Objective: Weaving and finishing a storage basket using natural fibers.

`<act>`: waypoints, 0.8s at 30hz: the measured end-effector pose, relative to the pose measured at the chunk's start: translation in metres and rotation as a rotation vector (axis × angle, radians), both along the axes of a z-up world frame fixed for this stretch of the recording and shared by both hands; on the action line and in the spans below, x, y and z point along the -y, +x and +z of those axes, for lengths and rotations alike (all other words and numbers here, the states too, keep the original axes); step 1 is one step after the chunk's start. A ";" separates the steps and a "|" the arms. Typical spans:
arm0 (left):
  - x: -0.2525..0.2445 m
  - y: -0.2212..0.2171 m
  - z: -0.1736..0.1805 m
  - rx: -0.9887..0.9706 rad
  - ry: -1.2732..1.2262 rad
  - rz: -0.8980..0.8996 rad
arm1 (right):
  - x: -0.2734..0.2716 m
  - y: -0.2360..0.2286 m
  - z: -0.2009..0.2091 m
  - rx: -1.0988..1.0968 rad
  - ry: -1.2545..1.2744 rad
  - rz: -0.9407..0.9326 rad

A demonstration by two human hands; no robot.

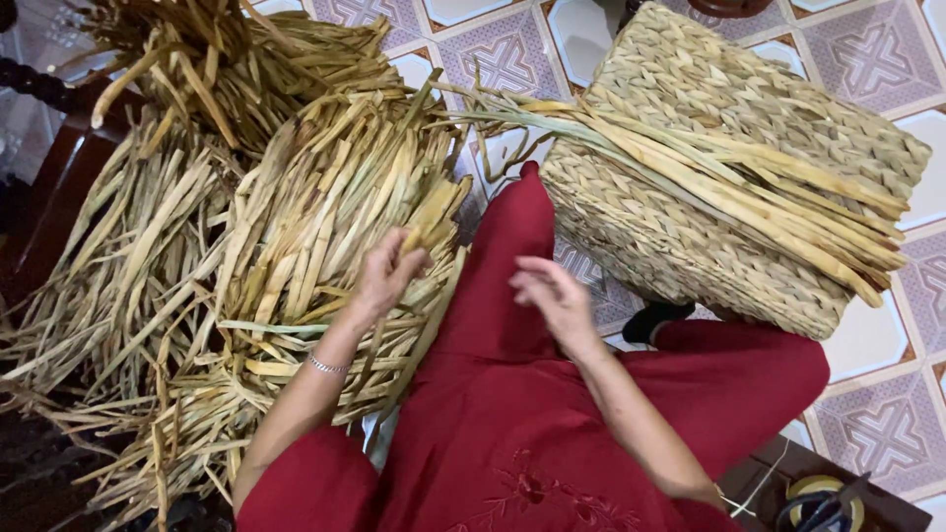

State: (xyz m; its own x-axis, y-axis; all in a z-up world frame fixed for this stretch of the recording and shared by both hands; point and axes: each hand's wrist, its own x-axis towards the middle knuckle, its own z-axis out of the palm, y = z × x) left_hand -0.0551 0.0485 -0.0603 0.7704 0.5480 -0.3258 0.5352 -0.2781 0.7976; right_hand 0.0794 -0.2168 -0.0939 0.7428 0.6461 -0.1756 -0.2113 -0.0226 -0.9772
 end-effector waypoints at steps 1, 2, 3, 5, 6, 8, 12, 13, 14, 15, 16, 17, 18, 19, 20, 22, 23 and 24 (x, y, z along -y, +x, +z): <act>0.007 0.000 -0.004 0.157 -0.113 -0.057 | -0.012 -0.002 0.004 -0.039 0.051 0.113; 0.014 -0.001 -0.007 0.313 -0.228 -0.114 | -0.024 -0.004 0.008 -0.079 0.102 0.226; 0.021 0.005 -0.007 0.313 -0.231 -0.116 | -0.032 -0.007 -0.003 -0.078 0.099 0.224; 0.036 0.014 -0.005 0.449 -0.398 -0.182 | -0.047 -0.016 -0.025 -0.011 0.153 0.286; 0.037 0.017 -0.011 0.449 -0.403 -0.178 | -0.050 -0.016 -0.013 -0.013 0.148 0.289; 0.038 0.025 -0.022 0.441 -0.424 -0.222 | -0.060 -0.013 0.010 -0.165 0.086 0.197; 0.030 0.015 -0.020 0.516 -0.365 -0.293 | -0.063 -0.010 -0.001 -0.239 0.328 0.077; 0.024 0.013 -0.029 0.547 -0.256 -0.325 | -0.064 -0.006 0.003 -0.275 0.355 0.001; 0.018 0.011 -0.037 0.575 -0.146 -0.356 | -0.065 -0.001 0.008 -0.311 0.381 -0.075; 0.020 0.013 -0.030 0.575 -0.144 -0.350 | -0.067 0.000 0.006 -0.312 0.380 -0.069; 0.023 0.015 -0.024 0.407 -0.252 -0.299 | -0.069 0.001 0.004 -0.270 0.360 -0.018; 0.027 0.015 -0.018 0.234 -0.366 -0.250 | -0.068 0.000 0.002 -0.233 0.336 0.031; 0.033 0.016 -0.018 0.231 -0.371 -0.243 | -0.068 -0.002 0.012 -0.238 0.329 0.034; 0.037 0.020 -0.018 0.209 -0.262 -0.306 | -0.071 -0.001 0.023 -0.184 0.278 0.085; 0.041 0.023 -0.016 0.186 -0.152 -0.367 | -0.075 0.000 0.035 -0.130 0.228 0.135; 0.040 0.025 -0.010 0.120 -0.163 -0.404 | -0.069 0.005 0.020 -0.197 0.298 0.113; 0.038 0.024 -0.007 0.045 -0.178 -0.450 | -0.068 0.006 0.013 -0.273 0.368 0.079; 0.029 0.019 -0.015 0.046 -0.175 -0.436 | -0.066 0.017 0.024 -0.275 0.369 0.094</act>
